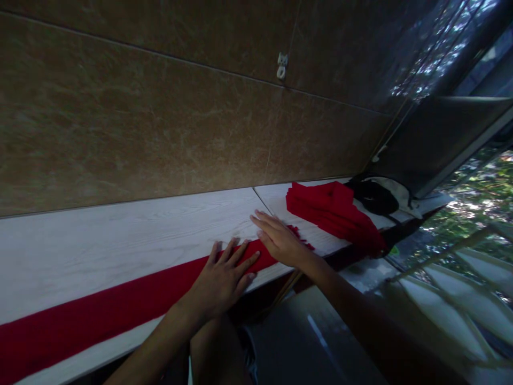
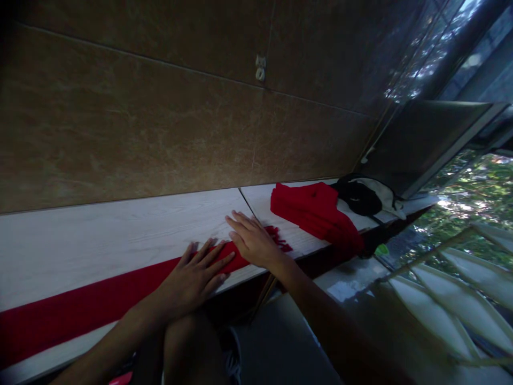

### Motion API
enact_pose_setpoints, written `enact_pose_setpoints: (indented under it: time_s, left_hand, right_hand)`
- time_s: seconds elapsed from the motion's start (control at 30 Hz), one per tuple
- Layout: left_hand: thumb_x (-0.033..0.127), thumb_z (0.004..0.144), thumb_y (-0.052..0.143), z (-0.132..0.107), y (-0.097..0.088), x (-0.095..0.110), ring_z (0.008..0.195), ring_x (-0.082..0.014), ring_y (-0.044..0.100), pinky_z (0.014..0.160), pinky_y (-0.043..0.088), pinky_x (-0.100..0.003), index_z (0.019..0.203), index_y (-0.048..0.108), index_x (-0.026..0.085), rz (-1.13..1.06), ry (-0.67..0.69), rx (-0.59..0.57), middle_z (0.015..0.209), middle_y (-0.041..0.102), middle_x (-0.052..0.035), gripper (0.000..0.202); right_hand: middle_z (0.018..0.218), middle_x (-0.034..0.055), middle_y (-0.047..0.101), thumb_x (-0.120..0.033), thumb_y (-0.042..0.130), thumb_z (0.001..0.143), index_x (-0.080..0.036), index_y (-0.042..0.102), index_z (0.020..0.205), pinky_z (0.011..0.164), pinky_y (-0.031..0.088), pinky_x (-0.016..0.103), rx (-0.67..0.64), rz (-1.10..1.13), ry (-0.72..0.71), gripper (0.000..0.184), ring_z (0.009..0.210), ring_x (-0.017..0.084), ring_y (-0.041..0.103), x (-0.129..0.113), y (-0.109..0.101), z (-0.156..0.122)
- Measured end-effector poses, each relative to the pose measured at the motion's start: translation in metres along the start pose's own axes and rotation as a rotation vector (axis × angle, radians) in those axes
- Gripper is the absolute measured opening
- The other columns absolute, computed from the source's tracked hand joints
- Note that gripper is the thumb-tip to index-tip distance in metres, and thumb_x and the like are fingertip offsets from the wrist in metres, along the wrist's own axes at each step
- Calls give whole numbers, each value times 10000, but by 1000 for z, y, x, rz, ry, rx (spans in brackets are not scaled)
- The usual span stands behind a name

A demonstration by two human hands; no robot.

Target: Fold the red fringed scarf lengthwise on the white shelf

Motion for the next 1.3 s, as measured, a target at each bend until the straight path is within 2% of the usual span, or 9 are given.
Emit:
enact_pose_setpoints:
  time_s: [0.17, 0.3, 0.43, 0.67, 0.77, 1.03, 1.13, 1.23, 1.3]
  left_hand:
    - [545, 1092, 306, -25, -36, -23, 1595, -360, 200, 1268, 176, -688, 1605, 397, 331, -80, -65, -72, 1708, 283, -74, 564]
    - [520, 1093, 262, -84, -60, -99, 1606, -348, 154, 1263, 163, -700, 1627, 348, 316, -43, -360, -97, 1718, 255, -44, 578]
    - [540, 1074, 291, -159, -59, -158, 1600, -387, 125, 1240, 156, -739, 1642, 304, 312, 23, -579, -169, 1723, 217, -45, 613]
    - [663, 1043, 284, -251, -53, -172, 1608, -367, 84, 1260, 98, -720, 1647, 250, 398, 62, -672, -100, 1736, 168, 11, 660]
    - [685, 1034, 288, -252, -54, -183, 1613, -355, 62, 1264, 72, -714, 1646, 248, 407, 57, -673, -88, 1739, 151, 12, 673]
    - [626, 1046, 315, -187, -73, -211, 1613, -363, 102, 1259, 59, -713, 1637, 322, 327, -60, -636, -121, 1731, 203, -48, 661]
    - [597, 1054, 284, -205, -113, -227, 1597, -320, 223, 1289, 120, -626, 1601, 407, 288, -119, -585, 65, 1697, 333, -62, 641]
    - [580, 1023, 322, -261, -161, -261, 1428, -310, 509, 1214, 380, -497, 1477, 543, 197, -107, -726, 408, 1523, 578, -130, 634]
    - [551, 965, 385, -307, -180, -286, 1146, -299, 683, 1029, 543, -436, 1320, 632, 155, -49, -883, 453, 1269, 715, -159, 586]
  right_hand:
    - [1675, 120, 333, -394, 298, 1095, -185, 436, 1584, 1287, 200, 595, -151, -43, 25, 549, 1581, 254, 252, -25, 39, 18]
    - [1671, 114, 336, -398, 299, 1095, -206, 456, 1577, 1275, 213, 628, -159, -170, -10, 542, 1573, 290, 271, -29, 49, 17]
    - [1651, 122, 375, -434, 346, 1083, -245, 469, 1571, 1221, 266, 709, -171, -273, -79, 538, 1546, 352, 323, -28, 65, 11]
    - [1650, 108, 377, -506, 270, 1087, -263, 433, 1592, 1190, 309, 717, -167, -319, -139, 583, 1531, 352, 352, -15, 83, 2]
    - [1661, 91, 361, -521, 267, 1086, -281, 427, 1595, 1206, 296, 699, -167, -331, -150, 585, 1538, 340, 341, -9, 84, 10]
    - [1642, 116, 393, -568, 257, 1056, -280, 448, 1584, 1173, 309, 738, -173, -330, -67, 631, 1520, 365, 368, 33, 91, 53]
    - [1631, 107, 417, -596, 236, 1032, -270, 476, 1566, 1176, 320, 726, -161, -318, -57, 670, 1521, 367, 363, 47, 87, 49]
    - [1629, 73, 433, -580, 213, 1027, -308, 506, 1541, 1204, 311, 688, -114, -312, -73, 651, 1525, 339, 363, 58, 87, 42]
    - [1643, 48, 419, -567, 212, 1027, -339, 481, 1553, 1224, 300, 656, -77, -290, -67, 634, 1537, 308, 348, 65, 91, 41]
Point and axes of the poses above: each hand's wrist, its own z-axis towards the middle knuckle, its own y-axis out of the palm, x = y × z, the point moved 3 cm from there along z, towards the middle knuckle
